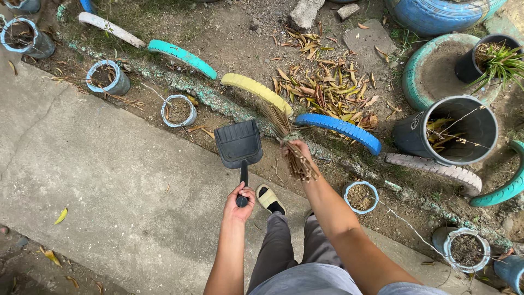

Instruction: The person sweeps dry leaves on a dirt and concrete surface using a traditional broom and a dustpan. They gather the leaves into a pile and then scoop them into a bucket placed nearby.

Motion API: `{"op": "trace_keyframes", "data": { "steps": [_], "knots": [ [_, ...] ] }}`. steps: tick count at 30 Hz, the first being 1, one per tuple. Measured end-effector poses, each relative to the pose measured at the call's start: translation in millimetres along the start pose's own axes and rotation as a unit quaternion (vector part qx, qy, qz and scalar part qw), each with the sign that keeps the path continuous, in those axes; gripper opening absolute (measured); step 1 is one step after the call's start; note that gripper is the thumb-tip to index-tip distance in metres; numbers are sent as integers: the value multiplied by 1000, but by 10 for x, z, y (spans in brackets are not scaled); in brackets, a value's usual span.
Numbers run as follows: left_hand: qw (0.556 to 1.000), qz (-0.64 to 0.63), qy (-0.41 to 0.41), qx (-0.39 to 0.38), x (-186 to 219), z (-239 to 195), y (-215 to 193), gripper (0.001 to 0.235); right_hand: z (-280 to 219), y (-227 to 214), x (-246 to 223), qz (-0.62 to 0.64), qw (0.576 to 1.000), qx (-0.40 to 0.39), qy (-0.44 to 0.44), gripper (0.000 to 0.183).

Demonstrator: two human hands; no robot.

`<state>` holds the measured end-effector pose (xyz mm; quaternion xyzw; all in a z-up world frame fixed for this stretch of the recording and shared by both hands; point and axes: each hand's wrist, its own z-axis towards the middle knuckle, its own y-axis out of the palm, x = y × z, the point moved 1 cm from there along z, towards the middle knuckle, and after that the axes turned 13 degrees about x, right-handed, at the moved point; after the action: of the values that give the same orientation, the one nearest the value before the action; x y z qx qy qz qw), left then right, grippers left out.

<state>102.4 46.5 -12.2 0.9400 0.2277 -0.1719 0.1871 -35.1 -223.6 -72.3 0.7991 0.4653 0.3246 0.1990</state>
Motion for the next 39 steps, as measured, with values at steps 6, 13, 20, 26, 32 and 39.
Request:
{"op": "trace_keyframes", "data": {
  "steps": [6,13,20,26,32,39],
  "knots": [
    [999,5,27,18,221,-18,-19,18,-430,-395,335,-4,998,-24,-62,30],
    [1000,-4,28,2,280,21,100,15,-47,-73,196,-6,994,-86,-65,36],
    [999,16,29,-7,257,-217,63,17,-607,-593,617,-7,996,-5,-84,35],
    [999,20,42,14,208,-65,164,17,-1388,-659,128,80,979,-44,-183,44],
    [999,36,37,3,112,37,143,18,-1782,-736,171,71,979,-61,-180,36],
    [996,80,27,17,-136,225,232,18,-1534,-690,208,107,971,-13,-214,31]
  ]
}}
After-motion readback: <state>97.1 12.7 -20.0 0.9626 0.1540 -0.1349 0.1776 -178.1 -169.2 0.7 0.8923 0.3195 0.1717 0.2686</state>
